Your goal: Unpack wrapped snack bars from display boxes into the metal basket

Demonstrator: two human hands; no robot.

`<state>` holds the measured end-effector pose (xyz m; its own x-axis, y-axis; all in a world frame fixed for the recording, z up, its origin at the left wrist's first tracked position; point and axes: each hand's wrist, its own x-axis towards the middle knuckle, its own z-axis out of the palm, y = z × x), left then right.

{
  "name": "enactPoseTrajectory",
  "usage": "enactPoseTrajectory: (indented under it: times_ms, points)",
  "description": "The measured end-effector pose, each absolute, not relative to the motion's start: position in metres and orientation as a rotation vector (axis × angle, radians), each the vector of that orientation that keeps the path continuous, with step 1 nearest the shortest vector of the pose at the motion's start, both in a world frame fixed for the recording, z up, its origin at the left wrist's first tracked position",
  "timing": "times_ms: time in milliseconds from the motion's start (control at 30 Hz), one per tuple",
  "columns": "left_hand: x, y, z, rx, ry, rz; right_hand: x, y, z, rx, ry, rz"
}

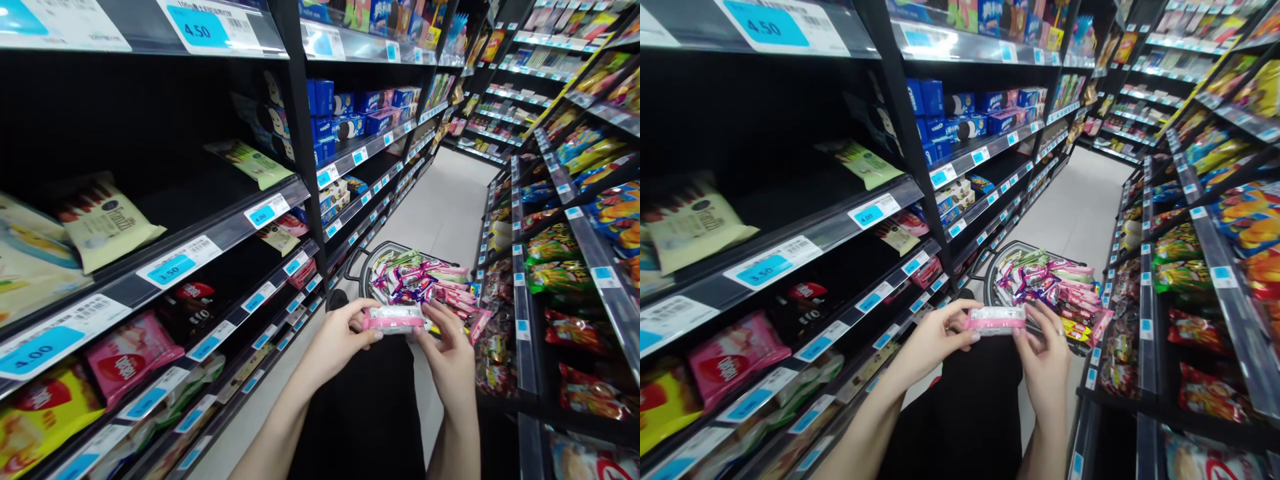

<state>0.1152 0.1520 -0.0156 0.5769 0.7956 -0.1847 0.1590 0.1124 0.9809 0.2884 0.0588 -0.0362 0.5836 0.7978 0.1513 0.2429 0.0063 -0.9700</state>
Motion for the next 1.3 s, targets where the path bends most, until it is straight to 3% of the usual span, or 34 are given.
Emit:
enactPoseTrajectory:
  times_ms: [133, 533, 700, 833, 1033, 1300]
  points:
    - [0.116, 0.155, -0.023, 1.435, 0.949, 0.618, 0.293, 0.066, -0.052, -1.377, -0.590, 0.900]
    - [0.117, 0.158, -0.032, 1.137, 0.540, 0.784, 0.293, 0.057, -0.037, -1.008, -0.432, 0.969]
    - [0.117, 0.149, -0.029, 1.483, 0.576, 0.776, 0.286, 0.051, -0.028, -1.009, -0.480, 0.947]
    - [0.120, 0.140, -0.020, 2.035, 0.798, 1.050, 0.273, 0.047, -0.016, -1.034, -0.557, 0.921]
    - [0.121, 0.138, -0.015, 2.290, 0.298, 1.455, 0.260, 0.046, -0.006, -1.043, -0.638, 0.957]
    - [0.118, 0.139, -0.004, 2.584, 0.440, 1.362, 0.258, 0.051, -0.007, -1.087, -0.671, 0.982]
